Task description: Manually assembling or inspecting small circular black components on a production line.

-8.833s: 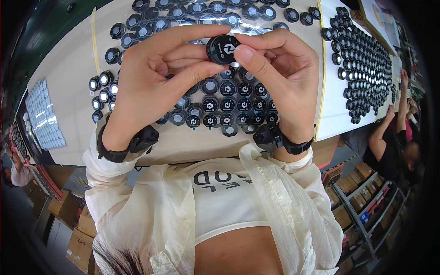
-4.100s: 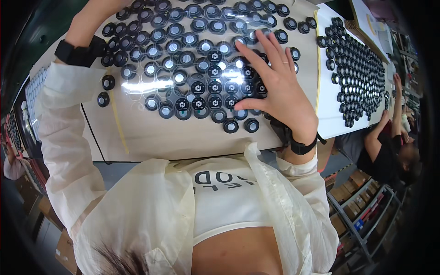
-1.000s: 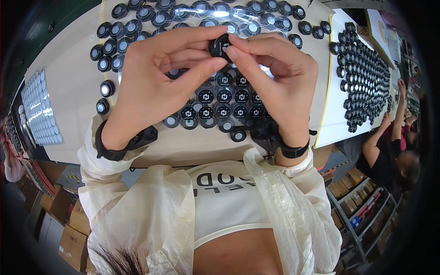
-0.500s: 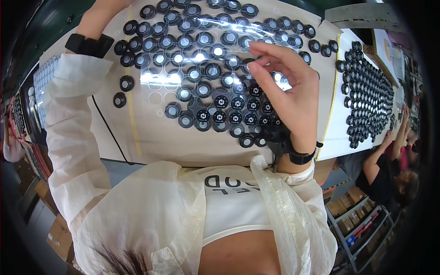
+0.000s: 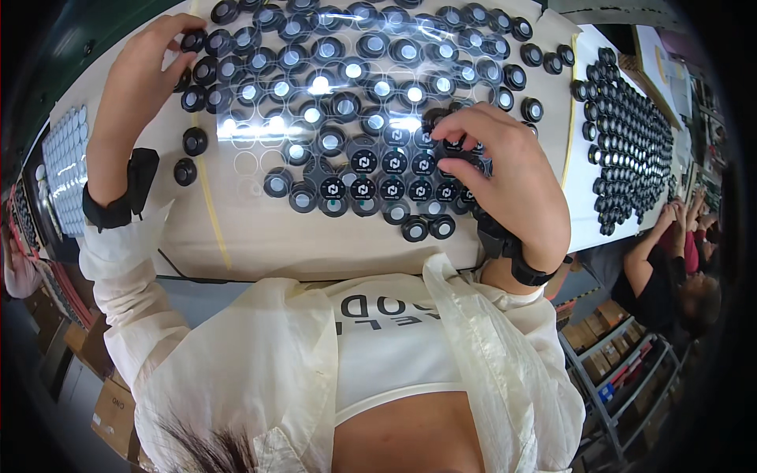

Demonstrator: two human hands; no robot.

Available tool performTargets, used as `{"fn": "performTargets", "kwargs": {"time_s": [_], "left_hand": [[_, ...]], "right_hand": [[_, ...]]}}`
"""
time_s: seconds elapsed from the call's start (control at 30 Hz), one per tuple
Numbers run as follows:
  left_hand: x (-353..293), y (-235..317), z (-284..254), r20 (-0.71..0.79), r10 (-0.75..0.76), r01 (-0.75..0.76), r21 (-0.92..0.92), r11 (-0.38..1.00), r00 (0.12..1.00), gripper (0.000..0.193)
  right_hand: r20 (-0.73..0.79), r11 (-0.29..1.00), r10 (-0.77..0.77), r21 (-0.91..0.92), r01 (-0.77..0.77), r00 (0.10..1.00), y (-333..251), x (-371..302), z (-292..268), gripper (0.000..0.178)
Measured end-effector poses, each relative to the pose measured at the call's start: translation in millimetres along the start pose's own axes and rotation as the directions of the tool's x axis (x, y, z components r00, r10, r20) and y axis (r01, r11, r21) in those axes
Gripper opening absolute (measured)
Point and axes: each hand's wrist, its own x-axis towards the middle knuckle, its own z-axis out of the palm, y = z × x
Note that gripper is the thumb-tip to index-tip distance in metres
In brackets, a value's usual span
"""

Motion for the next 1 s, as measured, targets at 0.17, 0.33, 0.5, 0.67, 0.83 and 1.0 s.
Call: {"fn": "performTargets", "kwargs": {"time_s": [0.17,0.33,0.5,0.67,0.83,1.0], "left_hand": [[10,52,1,-0.144,-0.048,0.027,-0.144,0.989,0.988,0.039],[16,157,32,0.002,0.372,-0.361,-0.231,0.903,0.928,0.038],[22,165,68,-0.099,0.508,-0.515,-0.248,0.82,0.856,0.038],[22,166,77,-0.1,0.481,-0.49,-0.263,0.831,0.871,0.041],[21,166,79,-0.119,0.466,-0.48,-0.282,0.831,0.877,0.048],[26,162,65,-0.064,0.465,-0.454,-0.368,0.811,0.883,0.044]], "right_hand": [[-0.075,0.999,0.049,-0.016,-0.05,0.996,1,4,12,0.024],[-0.076,0.998,0.054,0.025,-0.052,0.996,5,16,14,0.017],[-0.002,0.993,0.12,0.014,-0.12,0.993,3,26,8,0.011],[0.066,1.0,0.0,-0.026,0.001,0.998,18,33,8,0.015],[-0.015,0.992,0.008,-0.124,-0.009,1.0,-9,22,4,0.007],[-0.102,0.991,0.03,0.129,-0.016,0.994,-20,2,-3,0.012]]}}
